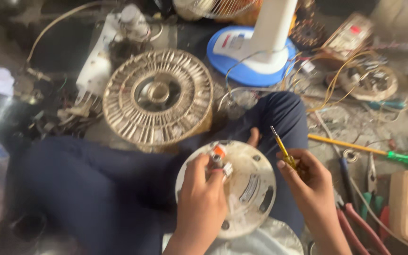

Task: The person is sitting on the floor repairing a ceiling fan motor. They use a screwdriver to tighten screws on the motor's base and connect wires to the terminals.

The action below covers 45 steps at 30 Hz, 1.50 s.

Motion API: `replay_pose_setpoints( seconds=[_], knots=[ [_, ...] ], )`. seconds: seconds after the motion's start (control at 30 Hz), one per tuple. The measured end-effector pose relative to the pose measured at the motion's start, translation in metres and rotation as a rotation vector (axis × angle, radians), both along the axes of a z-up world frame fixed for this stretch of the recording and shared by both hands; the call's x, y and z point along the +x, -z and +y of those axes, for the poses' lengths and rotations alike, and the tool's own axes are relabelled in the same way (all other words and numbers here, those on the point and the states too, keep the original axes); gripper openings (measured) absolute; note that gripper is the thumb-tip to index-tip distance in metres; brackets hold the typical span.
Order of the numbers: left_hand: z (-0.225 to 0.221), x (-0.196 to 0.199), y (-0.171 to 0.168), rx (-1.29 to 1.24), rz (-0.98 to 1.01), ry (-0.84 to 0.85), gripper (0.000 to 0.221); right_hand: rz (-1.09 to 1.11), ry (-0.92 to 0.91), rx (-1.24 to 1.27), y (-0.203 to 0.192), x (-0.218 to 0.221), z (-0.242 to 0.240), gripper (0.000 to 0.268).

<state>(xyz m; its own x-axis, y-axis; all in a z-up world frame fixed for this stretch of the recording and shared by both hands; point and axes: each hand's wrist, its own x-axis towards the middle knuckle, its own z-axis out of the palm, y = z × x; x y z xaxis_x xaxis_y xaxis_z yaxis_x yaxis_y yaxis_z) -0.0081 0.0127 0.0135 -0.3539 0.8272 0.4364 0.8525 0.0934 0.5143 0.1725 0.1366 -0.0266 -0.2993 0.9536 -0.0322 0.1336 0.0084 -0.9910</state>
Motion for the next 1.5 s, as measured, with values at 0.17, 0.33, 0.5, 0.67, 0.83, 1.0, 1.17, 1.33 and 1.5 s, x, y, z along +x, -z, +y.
replay_pose_setpoints(
  seconds=[0.17,0.33,0.5,0.67,0.83,1.0,1.17,1.33,1.5],
  knots=[
    [-0.002,0.001,0.01,-0.012,-0.045,-0.005,0.008,0.031,0.076,-0.147,0.011,-0.003,0.024,0.017],
    [-0.004,0.007,0.025,0.075,-0.031,-0.034,0.011,0.003,0.028,-0.159,0.016,-0.011,0.039,0.015],
    [-0.004,0.003,0.024,0.05,-0.094,0.003,0.01,-0.102,-0.083,-0.021,0.02,-0.036,0.035,0.013],
    [-0.01,0.002,0.009,0.017,-0.146,0.012,0.007,-0.138,-0.098,-0.019,0.02,-0.05,0.035,0.014],
    [-0.027,-0.004,0.002,0.016,-0.216,0.117,0.013,-0.002,-0.163,-0.109,0.001,-0.026,0.003,0.016],
    [-0.026,-0.008,-0.005,0.04,-0.23,0.157,0.019,-0.135,-0.369,0.045,-0.035,-0.026,-0.026,0.024],
    [-0.027,-0.01,-0.003,0.054,-0.298,0.157,0.017,-0.192,-0.419,0.12,-0.049,-0.03,-0.028,0.029],
    [-0.029,-0.011,0.001,0.093,-0.316,0.167,0.018,-0.317,-0.338,0.168,-0.049,-0.031,-0.028,0.025],
    [-0.029,-0.012,0.002,0.066,-0.412,0.165,0.018,-0.518,-0.332,0.276,-0.052,-0.037,-0.024,0.032]
  ],
)
